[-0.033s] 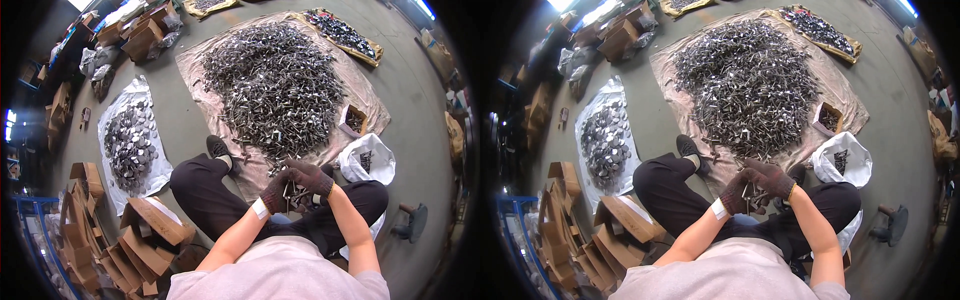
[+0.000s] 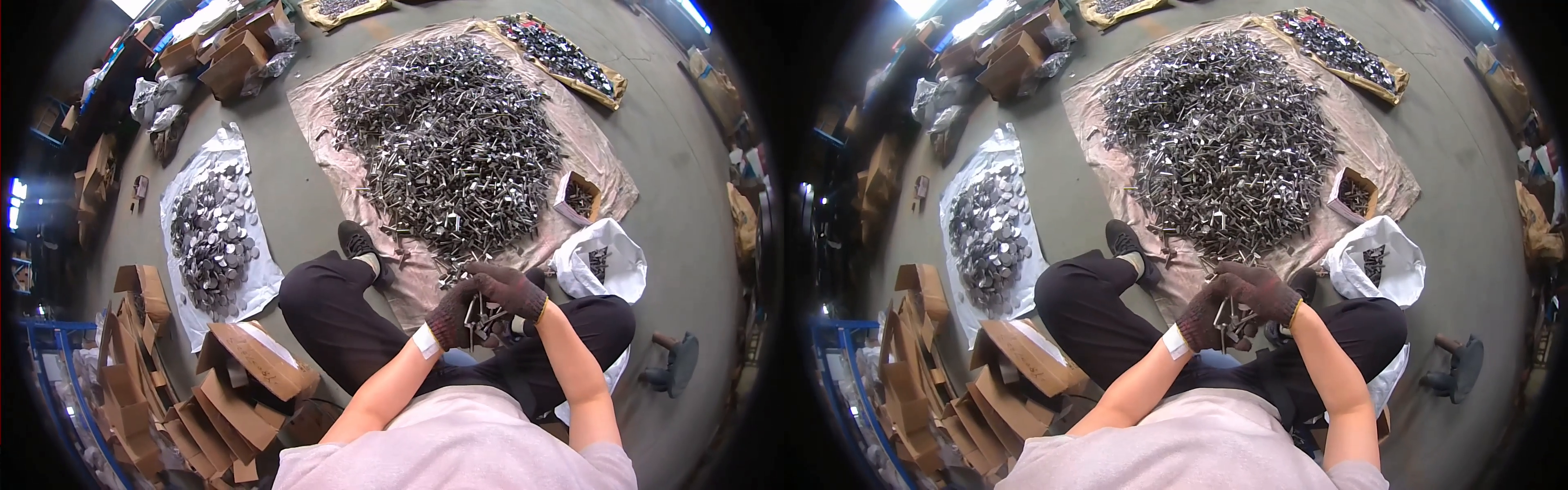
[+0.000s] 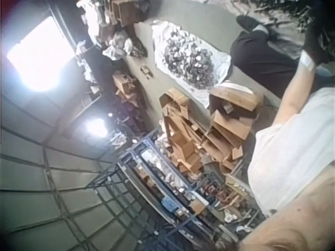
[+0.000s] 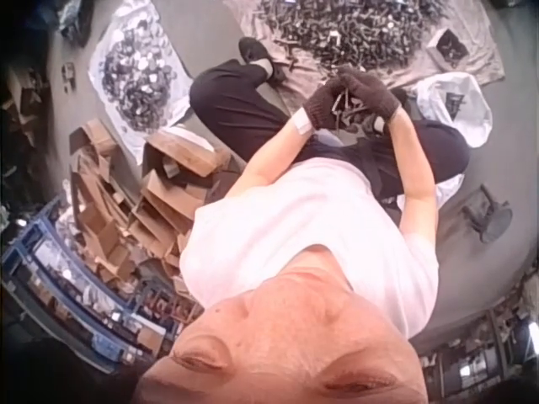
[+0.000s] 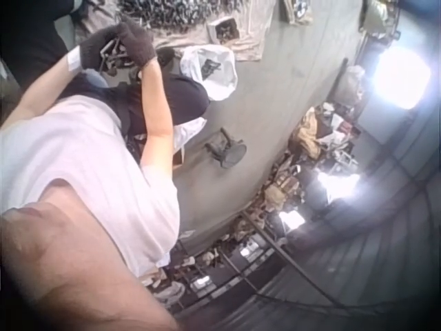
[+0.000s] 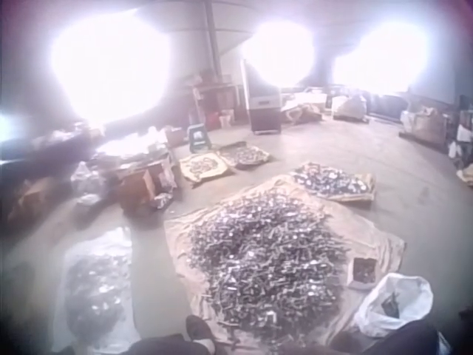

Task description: The person sorts various metal parts from a large pile on the floor into a small cardboard box by hand, wearing gloves.

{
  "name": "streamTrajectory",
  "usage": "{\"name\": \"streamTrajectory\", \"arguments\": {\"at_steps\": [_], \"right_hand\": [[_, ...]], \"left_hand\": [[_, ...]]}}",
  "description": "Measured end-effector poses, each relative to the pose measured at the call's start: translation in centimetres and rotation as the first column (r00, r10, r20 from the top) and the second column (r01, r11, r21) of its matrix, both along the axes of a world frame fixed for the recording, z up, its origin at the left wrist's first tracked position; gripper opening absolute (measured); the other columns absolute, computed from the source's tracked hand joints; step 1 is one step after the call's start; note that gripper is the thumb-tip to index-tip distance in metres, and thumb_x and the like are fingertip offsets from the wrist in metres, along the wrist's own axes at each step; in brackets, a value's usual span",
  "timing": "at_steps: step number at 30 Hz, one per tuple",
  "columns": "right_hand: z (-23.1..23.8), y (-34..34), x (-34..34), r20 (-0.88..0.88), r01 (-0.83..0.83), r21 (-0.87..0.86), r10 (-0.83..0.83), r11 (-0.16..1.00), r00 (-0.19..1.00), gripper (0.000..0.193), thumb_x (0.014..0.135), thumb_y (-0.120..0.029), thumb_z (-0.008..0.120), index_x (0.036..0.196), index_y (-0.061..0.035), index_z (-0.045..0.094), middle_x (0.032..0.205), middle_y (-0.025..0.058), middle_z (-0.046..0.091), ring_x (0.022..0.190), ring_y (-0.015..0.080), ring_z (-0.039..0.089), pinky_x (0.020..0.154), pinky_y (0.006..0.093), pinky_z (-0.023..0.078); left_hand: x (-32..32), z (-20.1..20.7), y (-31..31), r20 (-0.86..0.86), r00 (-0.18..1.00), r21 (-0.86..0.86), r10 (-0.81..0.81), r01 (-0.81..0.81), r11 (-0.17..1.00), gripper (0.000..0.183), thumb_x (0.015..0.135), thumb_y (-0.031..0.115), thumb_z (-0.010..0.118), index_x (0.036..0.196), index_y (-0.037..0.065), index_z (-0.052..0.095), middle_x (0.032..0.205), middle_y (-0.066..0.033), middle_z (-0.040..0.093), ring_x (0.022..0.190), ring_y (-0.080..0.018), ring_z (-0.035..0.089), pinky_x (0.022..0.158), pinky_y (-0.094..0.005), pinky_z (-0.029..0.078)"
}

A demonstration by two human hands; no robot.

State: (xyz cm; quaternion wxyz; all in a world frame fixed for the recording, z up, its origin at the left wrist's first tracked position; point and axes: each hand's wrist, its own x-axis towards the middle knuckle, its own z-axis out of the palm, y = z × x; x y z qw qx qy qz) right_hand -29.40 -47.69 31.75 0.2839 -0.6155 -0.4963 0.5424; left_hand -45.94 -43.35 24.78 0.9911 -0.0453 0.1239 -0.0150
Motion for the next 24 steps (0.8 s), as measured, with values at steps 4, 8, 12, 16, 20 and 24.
{"name": "streamTrajectory", "arguments": {"at_steps": [4,8,12,16,20,24], "right_hand": [[-0.7,-0.2,0.3,-0.210,0.096,-0.205,-0.139,0.974,0.968,0.046,0.098,-0.034,0.055,0.135,-0.0072,0.055,0.120,0.0156,0.065,0.106,0.0220,0.064,0.085,0.0311,0.052],[-3.8,-1.3,1.8,0.513,-0.417,0.483,0.137,0.770,0.847,0.041,0.096,-0.027,0.061,0.129,-0.0011,0.058,0.115,0.0097,0.068,0.101,0.0143,0.062,0.089,0.0298,0.051],[-0.3,0.3,-0.5,0.226,0.221,0.260,-0.282,0.940,0.932,0.038,0.093,-0.021,0.061,0.124,0.0013,0.059,0.111,0.0108,0.069,0.101,0.0163,0.063,0.088,0.0307,0.051],[2.0,-0.6,0.0,0.115,0.505,0.270,-0.549,0.819,0.828,0.034,0.093,-0.021,0.061,0.118,0.0023,0.062,0.108,0.0112,0.068,0.100,0.0169,0.063,0.088,0.0310,0.050],[0.5,-1.9,-1.9,0.224,0.338,0.594,-0.553,0.730,0.802,0.040,0.078,-0.018,0.075,0.113,-0.0020,0.065,0.114,0.0210,0.064,0.105,0.0345,0.062,0.091,0.0402,0.050],[0.6,-2.0,-2.8,0.484,0.137,0.668,-0.567,0.731,0.666,0.046,0.070,-0.017,0.077,0.113,-0.0051,0.065,0.114,0.0217,0.063,0.105,0.0407,0.061,0.092,0.0462,0.049]], "left_hand": [[-0.5,0.1,-0.8,-0.012,0.986,0.422,0.163,-0.143,0.895,0.036,0.090,0.024,0.063,0.120,0.004,0.059,0.109,-0.0154,0.067,0.097,-0.0287,0.067,0.082,-0.0529,0.058],[-0.3,-0.2,-0.3,0.005,0.998,0.407,0.056,-0.053,0.912,0.039,0.091,0.028,0.061,0.122,0.005,0.058,0.112,-0.0154,0.066,0.101,-0.0290,0.066,0.087,-0.0534,0.056],[0.2,0.1,0.4,-0.005,0.995,0.034,0.101,-0.100,0.994,0.048,0.093,0.043,0.057,0.125,0.007,0.058,0.115,-0.0151,0.065,0.100,-0.0326,0.066,0.086,-0.0546,0.055],[0.7,-0.5,1.3,0.052,0.979,-0.089,0.198,-0.193,0.977,0.054,0.096,0.052,0.050,0.127,0.009,0.059,0.118,-0.0142,0.064,0.100,-0.0341,0.065,0.084,-0.0579,0.054],[0.7,-0.6,2.0,-0.019,0.946,-0.069,0.322,-0.323,0.944,0.055,0.098,0.051,0.047,0.133,0.009,0.053,0.122,-0.0127,0.062,0.104,-0.0339,0.064,0.086,-0.0572,0.054],[1.1,2.0,2.3,0.004,0.927,0.030,0.376,-0.376,0.926,0.058,0.099,0.049,0.045,0.142,0.010,0.045,0.132,-0.0115,0.056,0.112,-0.0313,0.061,0.089,-0.0570,0.054]]}}
